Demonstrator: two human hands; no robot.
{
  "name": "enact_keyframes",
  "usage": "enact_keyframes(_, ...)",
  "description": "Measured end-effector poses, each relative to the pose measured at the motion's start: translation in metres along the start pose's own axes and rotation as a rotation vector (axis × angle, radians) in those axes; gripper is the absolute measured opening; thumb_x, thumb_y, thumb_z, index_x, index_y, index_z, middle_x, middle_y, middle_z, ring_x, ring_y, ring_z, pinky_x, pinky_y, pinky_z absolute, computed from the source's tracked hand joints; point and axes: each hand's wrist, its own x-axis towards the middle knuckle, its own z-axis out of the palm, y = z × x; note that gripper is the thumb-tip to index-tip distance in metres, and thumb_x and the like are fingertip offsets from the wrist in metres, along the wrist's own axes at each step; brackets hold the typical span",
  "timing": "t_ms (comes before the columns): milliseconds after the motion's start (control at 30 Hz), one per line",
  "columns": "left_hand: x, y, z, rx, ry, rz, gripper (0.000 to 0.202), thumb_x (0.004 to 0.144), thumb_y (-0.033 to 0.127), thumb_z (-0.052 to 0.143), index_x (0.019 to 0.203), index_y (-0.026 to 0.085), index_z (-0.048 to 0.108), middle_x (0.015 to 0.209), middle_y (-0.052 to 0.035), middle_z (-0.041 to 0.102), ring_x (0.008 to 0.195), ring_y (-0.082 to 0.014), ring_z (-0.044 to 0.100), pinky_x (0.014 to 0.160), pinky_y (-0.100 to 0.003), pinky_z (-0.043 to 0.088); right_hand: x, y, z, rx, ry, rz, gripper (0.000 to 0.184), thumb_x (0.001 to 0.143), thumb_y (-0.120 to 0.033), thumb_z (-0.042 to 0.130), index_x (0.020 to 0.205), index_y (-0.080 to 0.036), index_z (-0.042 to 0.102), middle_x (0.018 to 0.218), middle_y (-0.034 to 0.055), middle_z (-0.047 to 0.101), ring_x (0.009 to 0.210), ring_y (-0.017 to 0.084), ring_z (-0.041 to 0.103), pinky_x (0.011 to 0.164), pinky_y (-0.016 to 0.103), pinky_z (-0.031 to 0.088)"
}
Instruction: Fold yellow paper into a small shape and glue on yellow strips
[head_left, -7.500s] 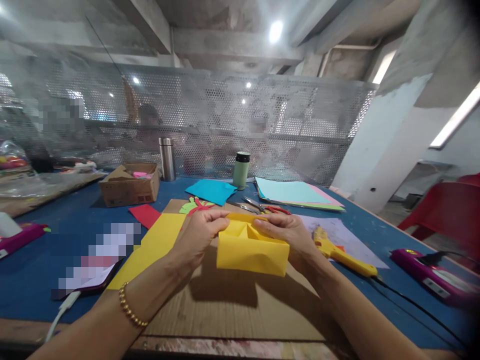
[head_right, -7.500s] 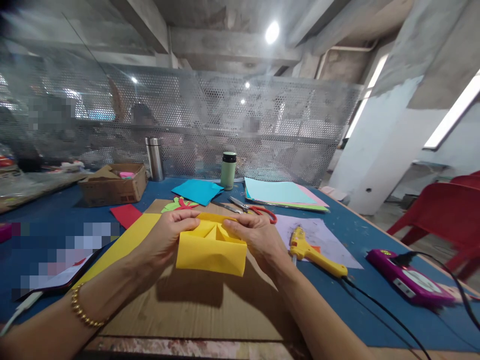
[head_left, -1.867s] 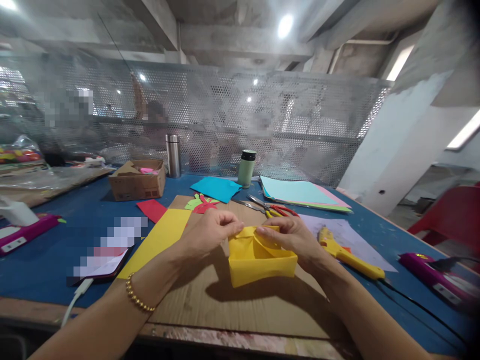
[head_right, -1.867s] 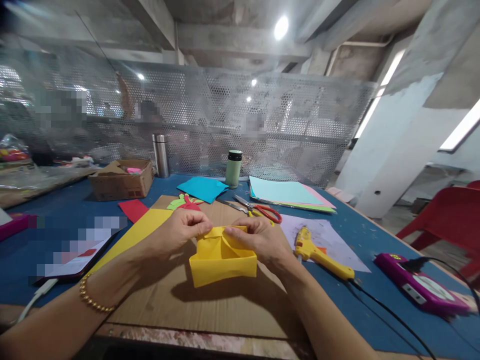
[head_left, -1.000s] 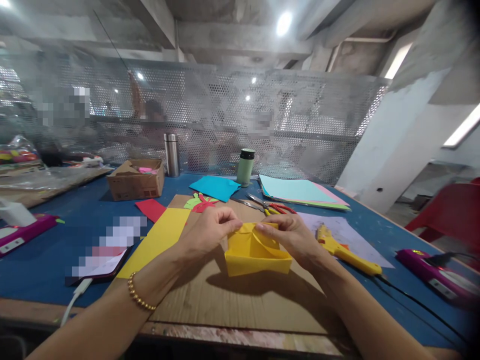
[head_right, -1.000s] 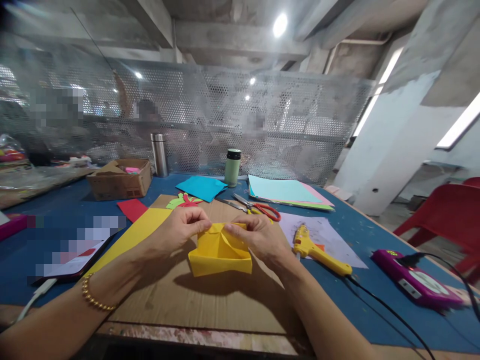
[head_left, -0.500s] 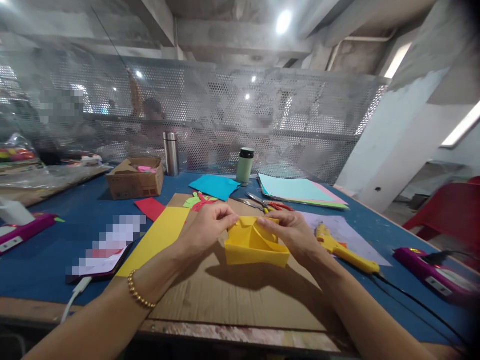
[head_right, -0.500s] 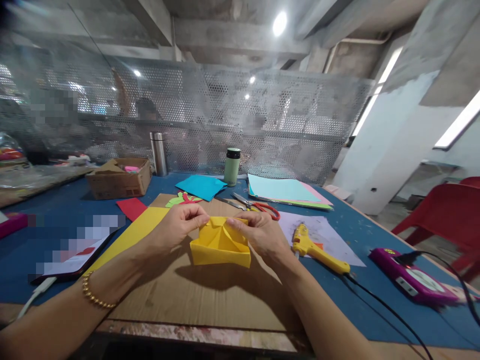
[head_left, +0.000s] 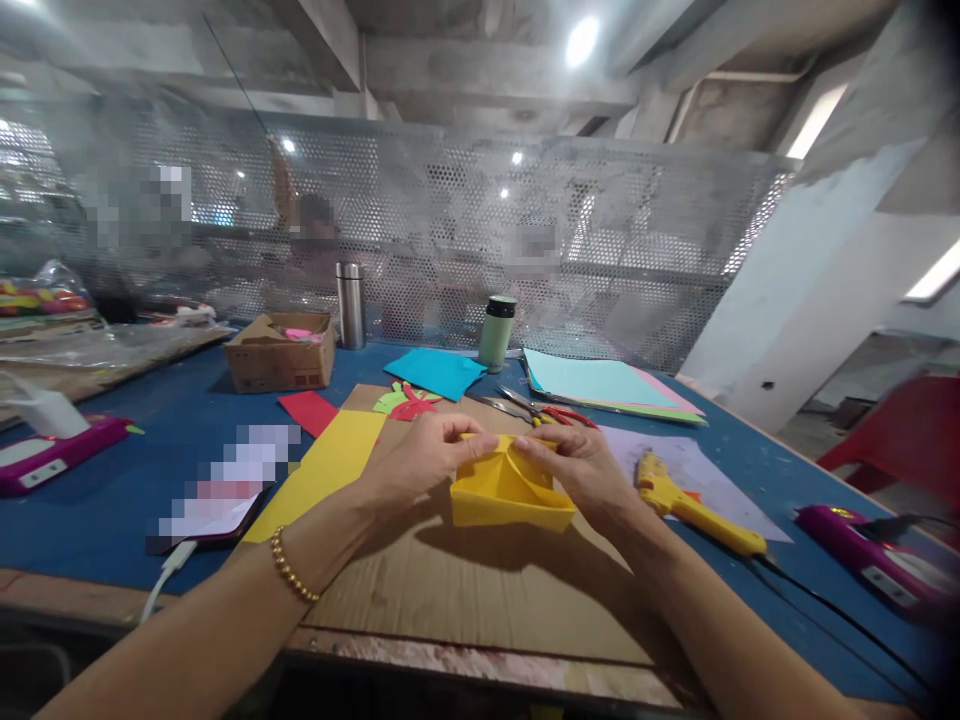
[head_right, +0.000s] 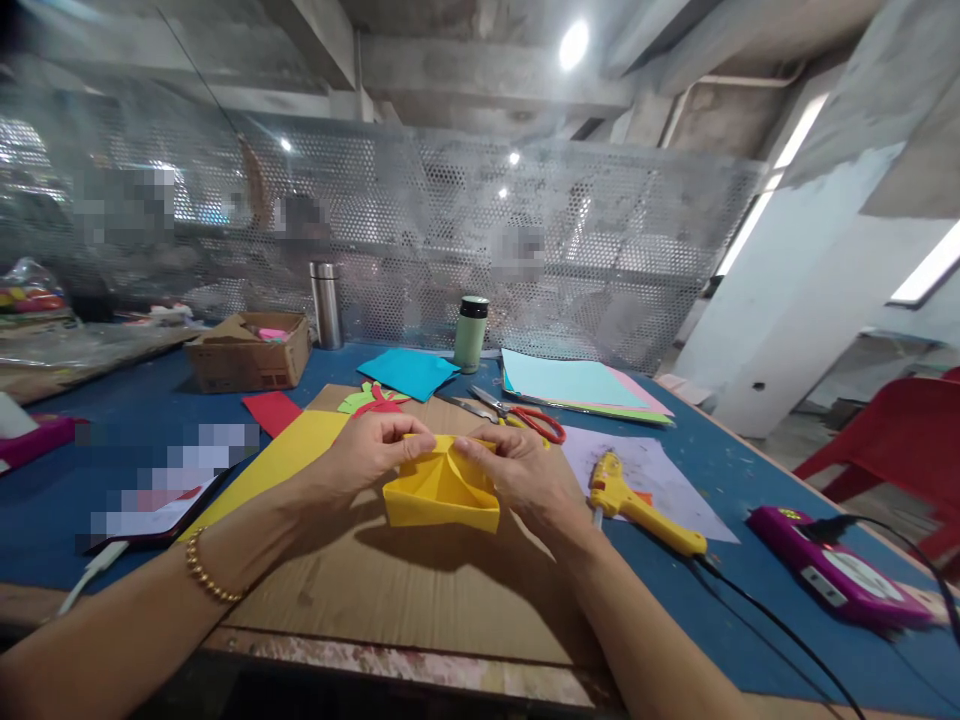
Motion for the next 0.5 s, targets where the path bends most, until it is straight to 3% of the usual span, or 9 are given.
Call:
enact_keyframes(133,-0.004,-0.004,0.004,-0.027,0.014,-0.083,0.031,0.078,0.047,0.074,0.084,0.017,0.073,0.075,-0.0048,0.071,0.065,-0.016,0.063,0.057,-0.026,0.045,-0.002,-0.006,0.008,-0.004,-0.017,0.019,0.042,0.077,-0.059,0.075,0.073,-0.017,0.076,0.065,0.0029,0.067,0.056,0.014,0.054,0.05,0.026,0.036)
enact_keyframes(267,-0.005,-0.006,-0.002,0.062,0.081,-0.078,0.028,0.076,0.046,0.074,0.08,0.018,0.073,0.073,-0.0034,0.071,0.063,-0.0166,0.062,0.056,-0.027,0.044,-0.001,-0.012,0.013,0.081,-0.056,0.089,0.043,0.072,-0.06,0.078,0.074,-0.017,0.074,0.07,0.0039,0.069,0.06,0.015,0.057,0.053,0.026,0.04)
enact_keyframes(500,-0.002,0.0,-0.009,0.178,0.089,-0.023,0.024,0.075,0.042,0.072,0.076,0.018,0.073,0.07,-0.0025,0.069,0.063,-0.0163,0.06,0.054,-0.026,0.04,0.004,0.001,0.008,0.045,0.073,-0.034,0.042,0.076,-0.057,0.077,0.07,-0.016,0.072,0.068,0.0016,0.064,0.062,0.013,0.053,0.055,0.025,0.039)
